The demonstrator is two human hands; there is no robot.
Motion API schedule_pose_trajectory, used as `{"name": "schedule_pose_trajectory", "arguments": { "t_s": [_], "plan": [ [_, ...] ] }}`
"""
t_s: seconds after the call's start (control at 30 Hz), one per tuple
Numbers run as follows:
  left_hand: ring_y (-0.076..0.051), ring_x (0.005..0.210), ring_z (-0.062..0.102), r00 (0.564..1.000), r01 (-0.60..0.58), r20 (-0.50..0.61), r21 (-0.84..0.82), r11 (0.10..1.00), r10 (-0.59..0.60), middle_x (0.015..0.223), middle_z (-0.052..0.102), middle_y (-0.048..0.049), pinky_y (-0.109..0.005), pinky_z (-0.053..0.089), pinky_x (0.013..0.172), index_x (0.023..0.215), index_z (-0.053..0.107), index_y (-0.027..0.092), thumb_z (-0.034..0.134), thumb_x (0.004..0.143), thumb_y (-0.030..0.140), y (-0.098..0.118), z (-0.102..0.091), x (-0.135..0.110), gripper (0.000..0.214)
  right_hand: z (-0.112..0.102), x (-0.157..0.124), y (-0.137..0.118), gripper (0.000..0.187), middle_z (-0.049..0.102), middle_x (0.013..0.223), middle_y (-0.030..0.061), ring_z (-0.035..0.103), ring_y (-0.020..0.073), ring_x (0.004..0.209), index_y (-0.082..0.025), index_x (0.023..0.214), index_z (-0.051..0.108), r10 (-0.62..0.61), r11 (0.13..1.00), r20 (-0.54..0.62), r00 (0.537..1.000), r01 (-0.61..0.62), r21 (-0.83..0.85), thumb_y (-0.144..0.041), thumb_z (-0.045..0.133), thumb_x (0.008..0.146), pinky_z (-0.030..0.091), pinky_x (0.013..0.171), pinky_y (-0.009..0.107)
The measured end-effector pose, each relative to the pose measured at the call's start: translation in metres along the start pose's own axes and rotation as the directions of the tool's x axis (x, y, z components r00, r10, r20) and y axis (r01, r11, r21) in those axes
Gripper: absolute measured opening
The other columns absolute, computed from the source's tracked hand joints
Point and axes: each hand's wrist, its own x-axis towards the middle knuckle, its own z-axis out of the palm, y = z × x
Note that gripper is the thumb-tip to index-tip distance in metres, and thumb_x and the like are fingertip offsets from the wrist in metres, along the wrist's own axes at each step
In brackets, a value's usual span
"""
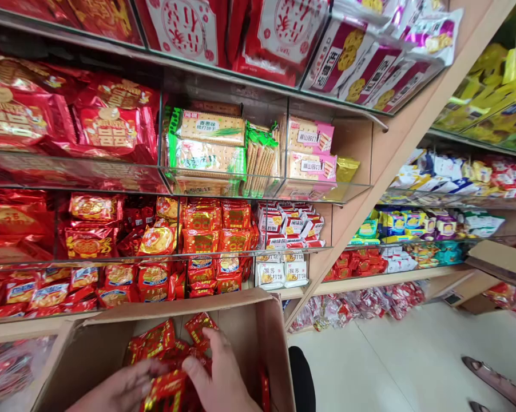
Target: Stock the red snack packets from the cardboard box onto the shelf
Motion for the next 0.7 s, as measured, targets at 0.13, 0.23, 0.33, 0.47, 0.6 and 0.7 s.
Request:
{"name": "schedule_pose_trajectory", "arguments": {
  "t_s": [0.13, 0.23, 0.33, 0.47, 0.6, 0.7],
  "plan": [
    [-0.010, 0.048, 0.051, 0.988, -0.139, 0.031, -0.217, 0.966, 0.149, 0.053, 0.053, 0.0080, -0.021, 0.044, 0.050, 0.094, 0.055, 0.023, 0.055, 0.074, 0.038, 0.057, 0.015, 0.003, 0.025, 0.011, 0.006, 0.006, 0.035, 0.052, 0.058, -0.0002, 0.049, 0.0122, 0.056, -0.017, 0.065, 0.049, 0.214, 0.968, -0.107, 0.971, -0.195, 0.160, -0.041, 0.034, 0.085, 0.038, 0.052, 0.022],
    [-0.013, 0.055, 0.057, 0.980, -0.154, -0.171, -0.315, 0.937, 0.103, 0.065, 0.061, 0.0032, -0.023, 0.046, 0.052, 0.101, 0.054, 0.022, 0.048, 0.077, 0.043, 0.074, 0.040, 0.008, 0.031, 0.002, 0.016, -0.004, 0.033, 0.048, 0.056, -0.0023, 0.044, 0.0110, 0.054, -0.019, 0.062, 0.042, 0.172, 0.984, -0.294, 0.940, -0.153, 0.089, -0.042, 0.035, 0.084, 0.034, 0.051, 0.021],
    [-0.018, 0.074, 0.061, 0.896, -0.233, -0.425, -0.194, 0.953, 0.133, 0.078, 0.065, -0.0023, -0.027, 0.048, 0.066, 0.091, 0.059, 0.020, 0.046, 0.077, 0.045, 0.069, 0.062, 0.014, 0.031, -0.002, 0.019, -0.012, 0.029, 0.052, 0.060, -0.0015, 0.047, 0.0118, 0.054, -0.020, 0.068, 0.042, 0.127, 0.992, -0.374, 0.919, -0.119, 0.045, -0.040, 0.031, 0.086, 0.033, 0.051, 0.022],
    [-0.018, 0.074, 0.058, 0.799, -0.293, -0.566, -0.072, 0.953, 0.203, 0.078, 0.064, -0.0004, -0.027, 0.045, 0.071, 0.081, 0.056, 0.022, 0.044, 0.078, 0.043, 0.053, 0.075, 0.019, 0.024, 0.007, 0.018, -0.015, 0.027, 0.051, 0.058, -0.0006, 0.048, 0.0138, 0.051, -0.021, 0.071, 0.041, 0.087, 0.994, -0.425, 0.901, -0.108, -0.024, -0.038, 0.027, 0.087, 0.033, 0.049, 0.023],
    [-0.020, 0.074, 0.058, 0.718, -0.297, -0.662, -0.008, 0.955, 0.218, 0.075, 0.062, -0.0010, -0.028, 0.045, 0.069, 0.079, 0.053, 0.023, 0.041, 0.079, 0.039, 0.041, 0.076, 0.020, 0.020, 0.016, 0.014, -0.020, 0.027, 0.052, 0.059, 0.0004, 0.050, 0.0150, 0.052, -0.022, 0.071, 0.041, 0.116, 0.993, -0.382, 0.917, -0.122, 0.010, -0.038, 0.026, 0.088, 0.033, 0.048, 0.024],
    [-0.020, 0.073, 0.058, 0.694, -0.293, -0.685, 0.011, 0.956, 0.221, 0.074, 0.061, -0.0011, -0.029, 0.045, 0.068, 0.077, 0.052, 0.023, 0.039, 0.080, 0.038, 0.039, 0.072, 0.020, 0.020, 0.017, 0.009, -0.022, 0.025, 0.056, 0.062, 0.0006, 0.052, 0.0156, 0.055, -0.022, 0.074, 0.044, 0.136, 0.991, -0.291, 0.947, -0.128, 0.045, -0.040, 0.031, 0.087, 0.035, 0.050, 0.024]
  ]
}}
